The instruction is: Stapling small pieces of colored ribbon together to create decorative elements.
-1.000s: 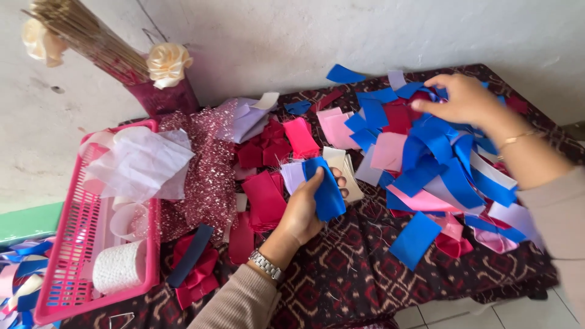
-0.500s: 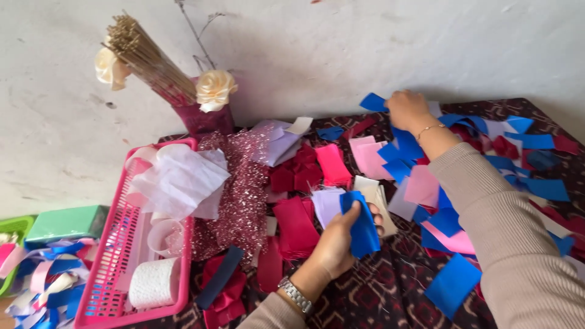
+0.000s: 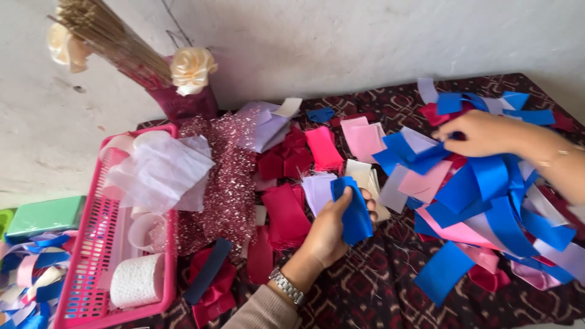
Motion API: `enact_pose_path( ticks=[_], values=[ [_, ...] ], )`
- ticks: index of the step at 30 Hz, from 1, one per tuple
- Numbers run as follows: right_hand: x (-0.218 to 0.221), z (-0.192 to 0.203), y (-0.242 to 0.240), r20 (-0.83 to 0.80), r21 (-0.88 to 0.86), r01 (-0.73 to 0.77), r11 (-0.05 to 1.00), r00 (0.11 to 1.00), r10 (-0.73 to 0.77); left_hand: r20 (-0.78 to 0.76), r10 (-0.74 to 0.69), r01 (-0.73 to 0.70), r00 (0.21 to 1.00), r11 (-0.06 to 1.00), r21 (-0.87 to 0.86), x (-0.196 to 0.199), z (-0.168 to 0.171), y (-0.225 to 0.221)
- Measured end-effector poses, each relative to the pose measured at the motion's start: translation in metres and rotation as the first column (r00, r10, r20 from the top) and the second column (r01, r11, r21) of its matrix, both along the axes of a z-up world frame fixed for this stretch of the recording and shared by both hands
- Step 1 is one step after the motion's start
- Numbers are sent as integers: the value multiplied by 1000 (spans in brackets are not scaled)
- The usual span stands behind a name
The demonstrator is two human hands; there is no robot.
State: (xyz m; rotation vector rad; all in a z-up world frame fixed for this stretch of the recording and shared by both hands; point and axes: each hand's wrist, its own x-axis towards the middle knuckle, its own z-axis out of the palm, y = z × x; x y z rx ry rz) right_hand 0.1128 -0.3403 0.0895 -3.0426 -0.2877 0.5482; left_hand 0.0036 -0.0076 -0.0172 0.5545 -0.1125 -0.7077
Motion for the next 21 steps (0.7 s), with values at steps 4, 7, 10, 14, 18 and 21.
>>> enact_pose_path(
  ticks=[4,7,10,14,18,21],
  values=[
    [-52,31,4,-113,69,126,990,987,-118,-16,7,-7,1000,999,45,0,1,-2],
    [-76,28,20,-289,-46,117,992,949,-126,-31,15,-14,999,999,48,1,1,-2],
    [-79,26,27,-360,-195,121,973,914,-185,-10,20,-19,1000,997,73,0,5,-2],
    [-65,28,33,-374,-275,85,958,908,-188,-15,37,-35,999,992,120,-2,14,1],
    [-60,31,26,-259,-137,-24,990,966,-12,0,120,-117,993,967,224,-5,17,-5],
    [-56,15,16,-195,-85,2,996,981,-19,4,124,-122,992,967,223,-5,17,-4]
  ],
)
